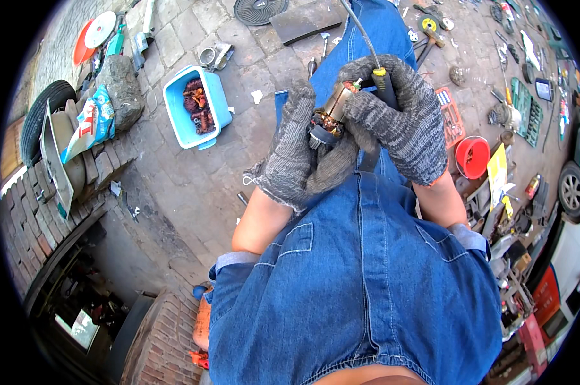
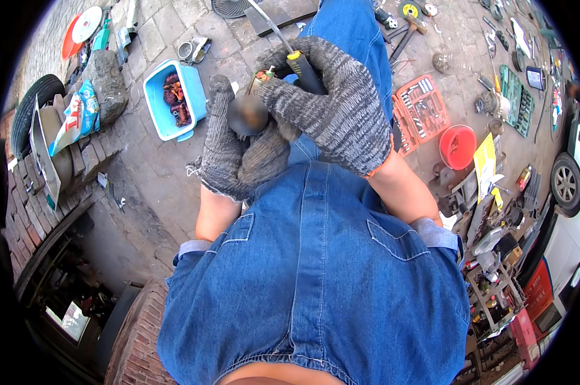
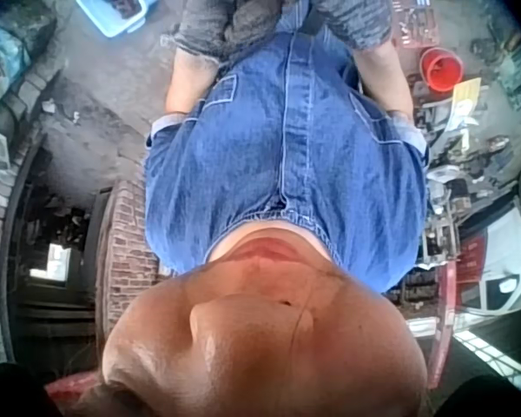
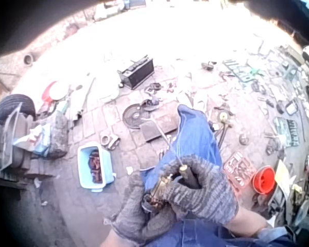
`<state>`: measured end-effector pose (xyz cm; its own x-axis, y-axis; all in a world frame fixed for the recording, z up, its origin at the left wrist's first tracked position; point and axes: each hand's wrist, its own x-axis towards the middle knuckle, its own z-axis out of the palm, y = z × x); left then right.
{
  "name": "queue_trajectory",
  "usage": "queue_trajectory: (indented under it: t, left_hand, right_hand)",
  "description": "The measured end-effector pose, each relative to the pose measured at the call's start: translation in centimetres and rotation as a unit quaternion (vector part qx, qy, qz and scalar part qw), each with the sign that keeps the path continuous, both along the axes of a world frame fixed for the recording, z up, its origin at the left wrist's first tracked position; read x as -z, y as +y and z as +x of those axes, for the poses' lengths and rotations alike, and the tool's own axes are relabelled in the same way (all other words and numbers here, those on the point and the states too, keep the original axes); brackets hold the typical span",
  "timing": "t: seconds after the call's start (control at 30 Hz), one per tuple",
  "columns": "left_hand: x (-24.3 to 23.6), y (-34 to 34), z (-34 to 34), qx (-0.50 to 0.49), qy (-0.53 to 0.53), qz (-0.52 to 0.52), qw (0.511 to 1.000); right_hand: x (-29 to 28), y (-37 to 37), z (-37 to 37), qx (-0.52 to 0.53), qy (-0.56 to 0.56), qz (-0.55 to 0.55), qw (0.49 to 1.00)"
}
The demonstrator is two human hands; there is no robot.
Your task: The person sits on the ground in a cluttered workshop and uses a screwdriver to adjust the internal components of a small cylindrical electrical device. They then use pliers to manipulate the wires and internal parts of the device.
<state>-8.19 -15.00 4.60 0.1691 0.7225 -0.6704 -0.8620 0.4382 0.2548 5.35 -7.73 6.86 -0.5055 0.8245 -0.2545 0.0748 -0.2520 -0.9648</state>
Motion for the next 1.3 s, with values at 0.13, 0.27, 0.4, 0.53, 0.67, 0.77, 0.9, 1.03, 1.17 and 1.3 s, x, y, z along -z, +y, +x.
queue_trajectory:
  t: [0.13,0.27,0.4,0.53,0.67,0.77,0.9,1.03,1.17,1.3]
  left_hand:
    - [-0.1,0.1,0.2,-0.002,0.001,0.007,1.0]
    - [2.4,-0.6,0.0,0.002,0.073,0.034,0.997]
    - [0.9,-1.1,0.0,-0.024,0.166,0.099,0.981]
    - [-0.4,-1.2,-0.4,0.075,0.338,0.188,0.919]
    - [-0.9,-1.1,-0.2,0.112,0.46,0.176,0.863]
    - [-0.9,-1.1,-0.3,0.123,0.483,0.182,0.848]
    - [-0.5,-1.2,-0.5,0.135,0.523,0.213,0.814]
    - [-0.7,-1.0,-0.5,0.096,0.437,0.226,0.865]
    - [-0.8,-1.1,-0.6,0.077,0.461,0.249,0.848]
    - [-1.2,-1.1,-0.6,0.092,0.507,0.234,0.825]
  right_hand:
    - [0.0,-0.3,-0.2,0.014,-0.037,0.04,0.998]
    - [0.5,-0.3,-0.2,0.016,-0.082,0.116,0.99]
    - [0.8,-0.4,-0.3,0.047,-0.065,0.111,0.991]
    - [0.1,-0.4,-0.2,0.05,-0.058,0.115,0.99]
    - [0.4,-0.6,-0.1,0.05,-0.046,0.118,0.991]
    - [0.3,-0.8,0.0,0.043,-0.061,0.117,0.99]
    - [-0.1,-1.0,0.1,0.037,-0.064,0.113,0.991]
    - [0.1,-0.9,0.1,0.029,-0.037,0.142,0.989]
    - [0.6,-0.8,0.6,0.019,-0.028,0.177,0.984]
    - [0.8,-0.8,1.3,0.085,0.09,0.188,0.974]
